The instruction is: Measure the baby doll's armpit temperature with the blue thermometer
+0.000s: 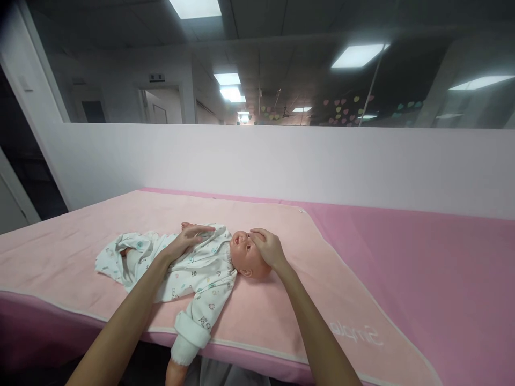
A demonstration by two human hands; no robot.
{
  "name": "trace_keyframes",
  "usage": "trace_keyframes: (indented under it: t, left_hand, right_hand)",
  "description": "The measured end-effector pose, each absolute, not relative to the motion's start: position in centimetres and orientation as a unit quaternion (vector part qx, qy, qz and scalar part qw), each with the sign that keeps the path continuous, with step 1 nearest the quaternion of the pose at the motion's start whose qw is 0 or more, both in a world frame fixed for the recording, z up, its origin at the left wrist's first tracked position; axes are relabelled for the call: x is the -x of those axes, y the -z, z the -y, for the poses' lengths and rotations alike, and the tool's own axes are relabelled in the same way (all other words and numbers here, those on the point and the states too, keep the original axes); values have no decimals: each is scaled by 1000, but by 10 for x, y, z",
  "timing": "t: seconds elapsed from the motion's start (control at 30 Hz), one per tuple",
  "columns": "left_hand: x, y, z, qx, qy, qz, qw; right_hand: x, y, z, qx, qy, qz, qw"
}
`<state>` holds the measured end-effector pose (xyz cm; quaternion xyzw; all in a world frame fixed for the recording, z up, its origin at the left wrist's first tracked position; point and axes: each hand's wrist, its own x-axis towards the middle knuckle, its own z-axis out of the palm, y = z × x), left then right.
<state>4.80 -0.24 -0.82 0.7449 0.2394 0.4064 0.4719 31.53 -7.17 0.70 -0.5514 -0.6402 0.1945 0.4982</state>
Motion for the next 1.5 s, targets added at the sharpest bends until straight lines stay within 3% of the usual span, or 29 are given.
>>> trace_keyframes:
  t: [0.13,0.3,0.5,0.6,0.77,1.03,1.17,1.4,1.5]
  left_hand:
    - [-54,10,8,-816,-335,-249,399]
    - [-56,15,1,-682,-469,-339,448]
    - [-53,12,-4,-563,-552,-342,511]
    - [-54,11,-4,-535,-555,-324,549]
    - [-54,16,-9,-520,-561,-304,568]
    - [-56,18,-12,-529,-560,-304,560]
    - [-54,18,-11,-532,-556,-312,557]
    - [-52,18,-12,-569,-546,-341,511]
    - [-52,18,-11,-570,-539,-332,524]
  right_hand:
    - [-315,-7,71,556,-191,642,491]
    - [-314,-10,74,570,-155,662,461]
    - [-283,-30,84,564,128,744,334]
    - [-244,-41,81,520,204,799,225]
    - [-186,-46,51,568,175,802,57]
    - [-188,-58,39,613,131,778,44]
    - [-220,-94,55,629,120,761,98]
    - [-271,-138,81,457,-118,739,481]
    - [-267,-139,85,396,-149,722,547]
